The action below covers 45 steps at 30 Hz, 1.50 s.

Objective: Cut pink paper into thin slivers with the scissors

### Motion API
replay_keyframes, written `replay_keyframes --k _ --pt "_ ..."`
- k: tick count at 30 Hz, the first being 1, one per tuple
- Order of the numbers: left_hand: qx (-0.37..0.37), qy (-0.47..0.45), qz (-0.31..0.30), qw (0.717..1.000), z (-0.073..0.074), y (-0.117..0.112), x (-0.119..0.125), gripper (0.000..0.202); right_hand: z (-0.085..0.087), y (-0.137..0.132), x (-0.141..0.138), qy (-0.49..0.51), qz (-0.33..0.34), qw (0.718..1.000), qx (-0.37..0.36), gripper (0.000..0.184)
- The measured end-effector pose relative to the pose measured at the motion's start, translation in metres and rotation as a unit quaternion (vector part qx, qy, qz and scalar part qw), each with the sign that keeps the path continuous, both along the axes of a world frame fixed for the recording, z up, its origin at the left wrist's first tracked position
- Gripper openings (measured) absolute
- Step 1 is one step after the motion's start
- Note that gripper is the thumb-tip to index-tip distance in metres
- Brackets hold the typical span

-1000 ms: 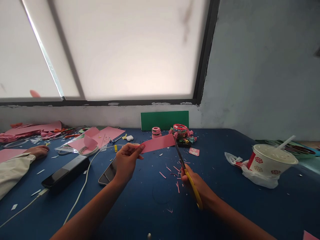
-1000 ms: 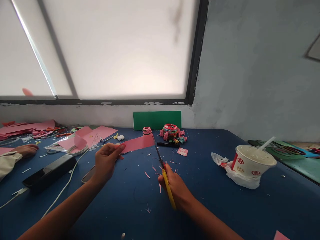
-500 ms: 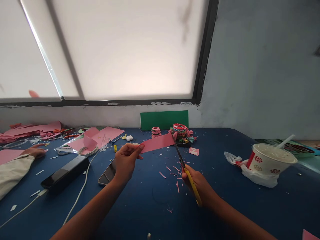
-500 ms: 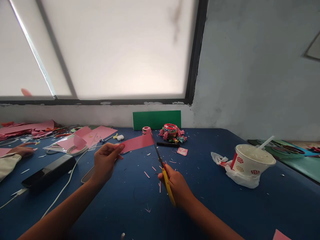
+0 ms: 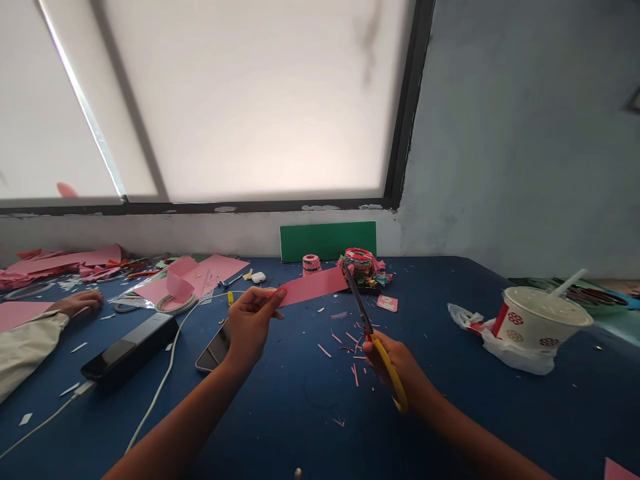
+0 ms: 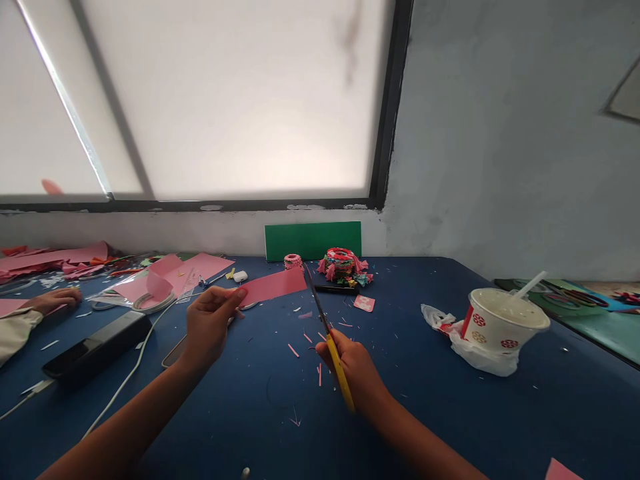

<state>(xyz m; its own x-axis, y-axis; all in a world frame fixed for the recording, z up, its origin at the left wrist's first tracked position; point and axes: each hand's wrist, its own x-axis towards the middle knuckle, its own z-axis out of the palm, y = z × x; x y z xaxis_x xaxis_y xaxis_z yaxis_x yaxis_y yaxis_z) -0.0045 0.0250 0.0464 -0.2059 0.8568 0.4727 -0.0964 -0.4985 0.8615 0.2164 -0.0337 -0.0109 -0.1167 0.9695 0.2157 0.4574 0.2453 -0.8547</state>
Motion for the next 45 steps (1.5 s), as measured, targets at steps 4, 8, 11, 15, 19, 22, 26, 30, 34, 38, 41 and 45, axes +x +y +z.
replay_keyframes --k 4,8,11,15,19,22,26,30,34,38,41,45 --pt "0.001 -0.009 -0.004 1.0 0.0 0.0 -0.001 0.017 -0.007 0.004 0.002 0.03 0.005 1.0 0.001 0.056" --pt "-0.007 -0.023 -0.01 1.0 0.001 0.0 -0.001 0.018 -0.012 0.006 0.002 0.011 0.016 1.0 0.005 0.056" --pt "-0.006 -0.031 -0.007 0.999 0.0 0.001 -0.001 0.018 -0.012 0.004 0.001 -0.009 0.038 0.999 0.0 0.057" --pt "0.002 -0.034 -0.007 0.999 -0.001 0.002 -0.001 0.017 -0.01 0.002 -0.001 -0.015 0.045 0.999 -0.007 0.059" --pt "0.001 -0.024 -0.014 1.0 -0.001 0.001 0.0 0.017 -0.008 0.001 -0.002 -0.013 0.05 0.999 -0.014 0.058" --pt "0.001 -0.02 -0.01 1.0 0.0 -0.001 0.0 0.017 -0.007 0.001 -0.002 -0.022 0.042 0.999 -0.01 0.059" --pt "0.009 -0.021 -0.02 1.0 -0.001 -0.001 0.001 0.018 -0.007 0.002 -0.001 -0.022 0.037 0.999 -0.01 0.063" --pt "0.011 -0.02 -0.024 0.999 -0.002 0.001 0.001 0.017 -0.007 0.001 -0.001 -0.008 0.037 0.999 -0.016 0.062" --pt "0.019 -0.018 -0.024 0.999 -0.003 0.002 0.001 0.016 -0.006 0.001 -0.002 0.005 0.03 0.999 -0.015 0.061" --pt "0.015 -0.024 -0.027 0.999 -0.003 0.002 0.001 0.016 -0.007 0.004 -0.001 -0.013 0.016 1.0 -0.008 0.06" --pt "0.011 -0.025 -0.022 0.999 -0.002 0.0 0.001 0.017 -0.007 0.004 0.0 -0.019 0.007 1.0 0.01 0.059" --pt "0.001 -0.014 -0.011 1.0 0.0 -0.001 0.002 0.018 -0.004 0.003 0.0 0.03 0.005 1.0 0.006 0.058"
